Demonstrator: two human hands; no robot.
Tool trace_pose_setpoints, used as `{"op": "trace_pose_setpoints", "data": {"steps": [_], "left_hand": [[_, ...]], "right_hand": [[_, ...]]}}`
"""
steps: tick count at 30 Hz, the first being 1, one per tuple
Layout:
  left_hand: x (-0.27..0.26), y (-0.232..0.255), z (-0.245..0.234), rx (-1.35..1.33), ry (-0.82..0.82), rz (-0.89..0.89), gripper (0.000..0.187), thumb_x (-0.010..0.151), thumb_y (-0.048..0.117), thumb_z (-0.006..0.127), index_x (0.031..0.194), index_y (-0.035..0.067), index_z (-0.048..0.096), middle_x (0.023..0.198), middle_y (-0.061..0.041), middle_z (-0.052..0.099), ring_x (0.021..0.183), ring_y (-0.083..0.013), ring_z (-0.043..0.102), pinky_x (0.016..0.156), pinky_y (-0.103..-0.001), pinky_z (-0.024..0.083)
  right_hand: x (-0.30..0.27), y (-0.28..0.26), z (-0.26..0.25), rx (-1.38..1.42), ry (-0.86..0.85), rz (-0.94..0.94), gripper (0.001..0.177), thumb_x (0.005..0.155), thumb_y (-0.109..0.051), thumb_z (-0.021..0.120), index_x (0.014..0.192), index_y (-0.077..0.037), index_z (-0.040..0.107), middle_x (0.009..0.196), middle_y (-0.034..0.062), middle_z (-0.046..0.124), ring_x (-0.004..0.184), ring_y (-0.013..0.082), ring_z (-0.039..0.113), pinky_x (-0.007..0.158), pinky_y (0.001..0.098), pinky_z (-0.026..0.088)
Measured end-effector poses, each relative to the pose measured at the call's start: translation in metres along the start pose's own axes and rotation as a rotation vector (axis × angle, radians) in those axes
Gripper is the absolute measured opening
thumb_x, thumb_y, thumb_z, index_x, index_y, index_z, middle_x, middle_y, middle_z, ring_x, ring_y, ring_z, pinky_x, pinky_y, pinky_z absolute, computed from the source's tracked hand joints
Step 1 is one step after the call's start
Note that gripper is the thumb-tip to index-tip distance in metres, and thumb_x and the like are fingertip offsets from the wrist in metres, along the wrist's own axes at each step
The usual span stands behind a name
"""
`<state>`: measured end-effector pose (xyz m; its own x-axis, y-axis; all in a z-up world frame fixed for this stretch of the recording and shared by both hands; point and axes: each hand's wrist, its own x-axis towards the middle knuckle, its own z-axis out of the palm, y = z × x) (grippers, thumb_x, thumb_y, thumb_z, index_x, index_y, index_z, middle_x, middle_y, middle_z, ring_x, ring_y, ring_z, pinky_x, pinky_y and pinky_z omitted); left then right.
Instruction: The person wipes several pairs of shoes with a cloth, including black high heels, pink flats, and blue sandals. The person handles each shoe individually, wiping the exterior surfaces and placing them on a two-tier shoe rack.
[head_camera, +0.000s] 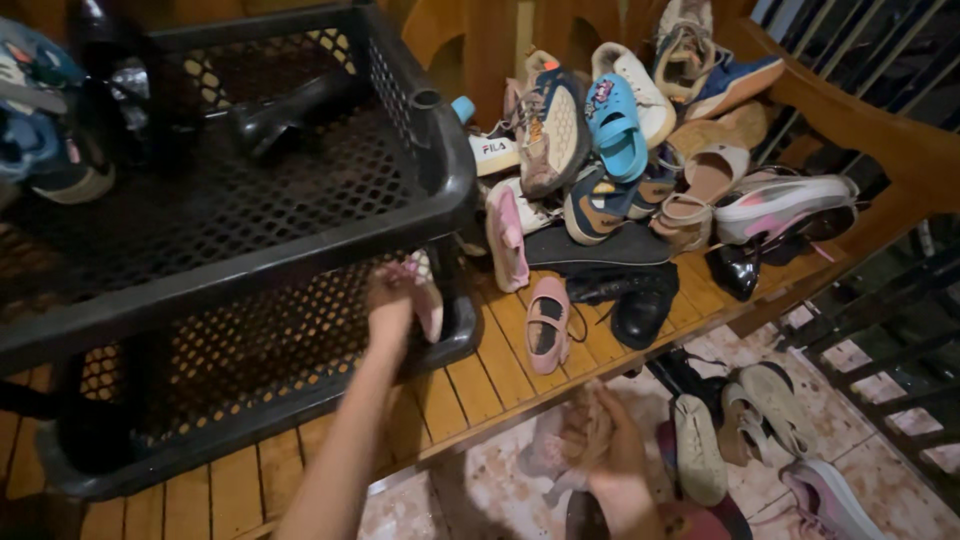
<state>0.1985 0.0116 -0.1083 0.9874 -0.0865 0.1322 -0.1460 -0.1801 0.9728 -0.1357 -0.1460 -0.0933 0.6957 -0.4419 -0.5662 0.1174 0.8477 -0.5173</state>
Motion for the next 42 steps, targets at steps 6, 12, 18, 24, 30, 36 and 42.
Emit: {"op": "trace_pose_setpoints", "data": {"steps": [6, 12, 18, 24, 30, 36, 42], "left_hand": [[0.068, -0.063, 0.008, 0.238, -0.276, 0.016, 0.045, 0.075, 0.028, 0.086, 0.109, 0.003, 0.069, 0.098, -0.012, 0.073, 0.087, -0.0241, 0.071, 0.076, -0.041, 0.056], [-0.04, 0.077, -0.062, 0.066, -0.116, 0.251, 0.024, 0.082, 0.022, 0.076, 0.095, 0.003, 0.071, 0.083, -0.008, 0.073, 0.073, -0.02, 0.069, 0.07, -0.037, 0.053], [-0.19, 0.145, -0.127, -0.126, -0.124, 0.208, 0.035, 0.092, 0.022, 0.08, 0.078, 0.0, 0.056, 0.07, -0.002, 0.049, 0.066, -0.0089, 0.042, 0.056, -0.028, 0.037], [-0.237, 0.18, -0.198, -0.386, -0.671, -0.303, 0.029, 0.09, 0.023, 0.072, 0.106, -0.001, 0.074, 0.091, -0.005, 0.075, 0.076, -0.0111, 0.066, 0.063, -0.025, 0.054], [-0.261, 0.183, -0.212, -0.711, -0.737, -0.451, 0.041, 0.096, 0.027, 0.064, 0.124, -0.003, 0.068, 0.118, -0.009, 0.073, 0.105, -0.0169, 0.067, 0.087, -0.034, 0.059], [-0.271, 0.165, -0.198, -0.634, -0.469, -0.198, 0.039, 0.099, 0.021, 0.063, 0.126, -0.007, 0.067, 0.124, -0.013, 0.072, 0.112, -0.0198, 0.067, 0.099, -0.034, 0.053], [-0.282, 0.161, -0.169, -0.376, -0.414, 0.019, 0.034, 0.099, 0.016, 0.056, 0.125, -0.004, 0.065, 0.119, -0.013, 0.073, 0.104, -0.0206, 0.072, 0.091, -0.037, 0.059]], "right_hand": [[-0.005, 0.024, 0.018, 0.093, -0.417, 0.141, 0.042, 0.101, -0.053, 0.049, 0.103, -0.014, 0.065, 0.068, -0.0018, 0.063, 0.047, 0.0124, 0.048, 0.04, 0.0276, 0.035], [-0.019, 0.055, 0.049, -0.352, -0.253, -0.094, 0.046, 0.101, -0.047, 0.046, 0.133, -0.016, 0.054, 0.082, 0.0018, 0.066, 0.055, 0.0112, 0.05, 0.045, 0.0282, 0.041], [-0.064, 0.084, 0.082, -0.663, -0.504, -0.589, 0.056, 0.096, -0.013, 0.063, 0.149, -0.009, 0.046, 0.123, -0.0004, 0.066, 0.099, 0.0075, 0.061, 0.084, 0.0237, 0.052], [-0.118, 0.077, 0.087, -0.749, -0.451, -0.633, 0.035, 0.093, -0.006, 0.068, 0.127, 0.003, 0.07, 0.113, 0.0076, 0.074, 0.098, 0.013, 0.068, 0.086, 0.026, 0.054], [-0.142, 0.052, 0.11, -1.089, -0.369, -0.83, 0.04, 0.085, -0.003, 0.069, 0.124, -0.003, 0.064, 0.102, 0.0077, 0.071, 0.09, 0.0145, 0.066, 0.08, 0.0271, 0.054], [-0.138, 0.007, 0.128, -0.371, -0.425, -0.496, 0.034, 0.09, -0.002, 0.06, 0.121, -0.01, 0.048, 0.111, 0.0122, 0.063, 0.092, 0.0215, 0.065, 0.074, 0.0337, 0.056], [-0.21, 0.015, 0.178, -1.066, -0.799, -1.435, 0.026, 0.084, 0.006, 0.07, 0.107, -0.003, 0.064, 0.12, 0.0143, 0.067, 0.115, 0.0281, 0.066, 0.101, 0.0391, 0.054]]}}
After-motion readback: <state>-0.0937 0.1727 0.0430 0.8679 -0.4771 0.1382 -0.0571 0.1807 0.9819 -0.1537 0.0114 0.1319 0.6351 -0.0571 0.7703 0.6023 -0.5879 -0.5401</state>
